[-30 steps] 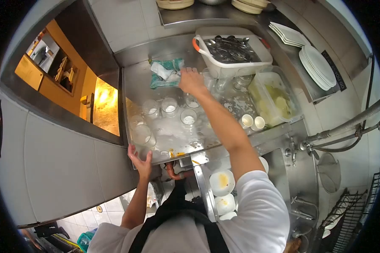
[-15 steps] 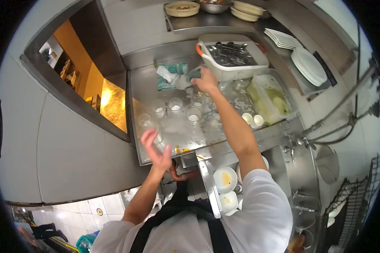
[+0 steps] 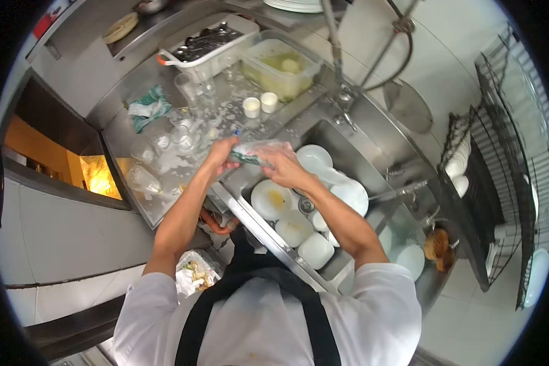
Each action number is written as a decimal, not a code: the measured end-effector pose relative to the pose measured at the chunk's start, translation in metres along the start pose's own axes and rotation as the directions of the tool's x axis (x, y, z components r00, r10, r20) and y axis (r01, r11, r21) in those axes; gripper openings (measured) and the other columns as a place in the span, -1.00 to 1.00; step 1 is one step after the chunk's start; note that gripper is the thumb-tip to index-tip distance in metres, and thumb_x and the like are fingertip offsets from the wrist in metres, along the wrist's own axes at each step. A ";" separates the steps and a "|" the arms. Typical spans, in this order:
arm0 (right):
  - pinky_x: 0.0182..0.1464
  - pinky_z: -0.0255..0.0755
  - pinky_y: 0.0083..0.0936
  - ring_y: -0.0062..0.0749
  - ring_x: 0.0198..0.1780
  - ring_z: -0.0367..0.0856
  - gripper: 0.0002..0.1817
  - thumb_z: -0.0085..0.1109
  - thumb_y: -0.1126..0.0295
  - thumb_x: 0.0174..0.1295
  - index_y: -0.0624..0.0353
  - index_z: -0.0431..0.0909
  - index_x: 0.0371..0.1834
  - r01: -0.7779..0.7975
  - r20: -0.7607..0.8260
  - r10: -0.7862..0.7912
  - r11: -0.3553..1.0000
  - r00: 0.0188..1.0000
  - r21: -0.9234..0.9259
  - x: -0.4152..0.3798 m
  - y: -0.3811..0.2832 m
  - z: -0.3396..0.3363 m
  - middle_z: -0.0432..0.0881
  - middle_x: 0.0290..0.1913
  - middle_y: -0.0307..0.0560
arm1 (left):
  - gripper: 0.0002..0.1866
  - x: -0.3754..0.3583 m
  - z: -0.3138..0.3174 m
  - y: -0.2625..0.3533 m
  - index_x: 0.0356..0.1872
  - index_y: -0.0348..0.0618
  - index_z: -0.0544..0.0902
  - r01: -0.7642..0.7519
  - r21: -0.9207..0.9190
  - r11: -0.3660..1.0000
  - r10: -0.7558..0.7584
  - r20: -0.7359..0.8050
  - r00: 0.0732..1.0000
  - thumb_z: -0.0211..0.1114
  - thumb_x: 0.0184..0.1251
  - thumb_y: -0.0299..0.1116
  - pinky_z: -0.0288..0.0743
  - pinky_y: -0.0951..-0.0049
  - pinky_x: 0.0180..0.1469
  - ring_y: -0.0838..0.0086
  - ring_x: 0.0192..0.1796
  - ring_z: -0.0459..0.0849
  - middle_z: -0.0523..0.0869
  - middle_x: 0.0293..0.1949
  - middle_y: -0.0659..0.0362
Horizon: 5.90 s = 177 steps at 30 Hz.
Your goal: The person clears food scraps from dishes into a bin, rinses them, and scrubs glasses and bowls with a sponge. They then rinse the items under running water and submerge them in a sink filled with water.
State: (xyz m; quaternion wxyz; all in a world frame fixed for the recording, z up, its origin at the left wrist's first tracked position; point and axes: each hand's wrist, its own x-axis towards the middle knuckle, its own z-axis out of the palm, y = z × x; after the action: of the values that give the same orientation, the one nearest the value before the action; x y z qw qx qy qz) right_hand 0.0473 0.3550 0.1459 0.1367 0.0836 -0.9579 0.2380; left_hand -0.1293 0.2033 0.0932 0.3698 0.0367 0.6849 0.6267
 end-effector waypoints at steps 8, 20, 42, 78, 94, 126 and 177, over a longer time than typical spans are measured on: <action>-0.03 0.52 -0.26 -0.26 -0.06 0.61 -0.60 0.44 0.45 0.06 0.17 0.56 -0.02 -0.363 0.479 0.539 -0.314 0.693 0.878 -0.067 0.037 -0.006 0.65 -0.07 -0.08 | -0.73 -0.034 0.075 -0.032 -0.29 -0.19 0.63 -0.605 0.189 0.773 0.627 -0.090 0.773 0.44 0.22 -0.21 0.48 0.44 -0.53 0.51 -0.33 0.63 0.67 -0.28 0.20; -0.01 0.50 -0.30 -0.14 -0.13 0.60 -0.43 0.44 0.54 -0.19 -0.07 0.65 0.02 0.410 -0.129 -0.414 0.910 0.901 -0.057 -0.019 0.013 -0.049 0.61 -0.18 -0.08 | -0.60 -0.014 0.030 -0.079 -0.01 -0.03 0.53 0.344 -0.237 0.908 -0.265 0.309 0.913 0.29 0.26 -0.03 0.32 0.56 -0.61 0.47 -0.44 0.54 0.63 -0.21 0.12; 0.17 0.42 -0.04 0.21 0.16 0.51 -0.55 0.22 0.31 0.17 0.09 0.53 0.18 -0.362 -0.509 0.223 0.912 0.832 -0.192 0.293 0.283 -0.021 0.58 0.12 0.26 | -0.34 -0.005 -0.128 -0.113 0.31 -0.38 0.30 -0.605 0.191 0.773 0.597 -0.539 0.594 0.42 0.24 -0.44 0.20 0.32 0.37 0.27 0.29 0.41 0.45 0.20 -0.03; -0.24 0.49 -0.38 -0.38 -0.21 0.65 -0.75 0.42 0.44 0.08 0.09 0.64 -0.16 -0.367 0.155 0.563 0.286 0.812 0.885 0.166 0.037 -0.003 0.73 -0.22 -0.19 | -0.45 -0.064 -0.032 0.004 0.20 -0.23 0.46 -0.753 0.528 0.393 0.919 -0.258 0.298 0.37 0.13 -0.48 0.33 0.10 0.31 -0.02 0.33 0.39 0.41 0.28 -0.17; -0.01 0.54 -0.35 -0.37 -0.06 0.66 -0.60 0.32 0.63 0.09 0.26 0.55 0.05 -0.246 0.380 0.499 -0.315 0.779 0.917 -0.038 0.036 0.040 0.67 -0.10 -0.05 | -0.80 -0.042 0.034 -0.033 -0.27 -0.23 0.65 -0.826 0.545 0.142 0.986 -0.008 0.165 0.35 0.25 -0.30 0.48 0.38 -0.47 0.37 -0.49 0.67 0.66 -0.55 0.18; -0.16 0.51 -0.33 -0.38 -0.32 0.61 -0.40 0.58 0.09 -0.07 0.38 0.64 -0.11 -0.308 0.073 0.301 0.888 0.951 0.342 0.233 0.080 0.000 0.71 -0.32 0.01 | -0.46 0.031 -0.042 -0.053 0.01 -0.26 0.59 -0.440 -0.023 0.898 0.441 0.084 0.894 0.59 -0.03 -0.35 0.52 0.39 0.04 0.45 -0.07 0.65 0.70 -0.12 0.14; -0.02 0.54 -0.18 -0.01 -0.08 0.69 -0.61 0.46 0.34 -0.08 0.30 0.64 -0.18 -0.421 0.179 0.436 0.900 0.882 -0.114 0.377 0.170 0.115 0.72 -0.09 0.15 | -0.43 -0.051 -0.108 -0.118 0.21 -0.29 0.43 -0.410 0.496 0.766 0.643 -0.561 0.522 0.33 0.11 -0.55 0.26 0.12 0.31 -0.04 0.24 0.37 0.37 0.14 -0.16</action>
State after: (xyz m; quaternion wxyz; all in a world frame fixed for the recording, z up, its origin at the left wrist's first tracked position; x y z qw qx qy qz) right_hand -0.3738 0.4123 0.0880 -0.0132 -0.1116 -0.9695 0.2180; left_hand -0.1031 0.0623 0.0058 -0.1411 0.0591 0.8135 0.5611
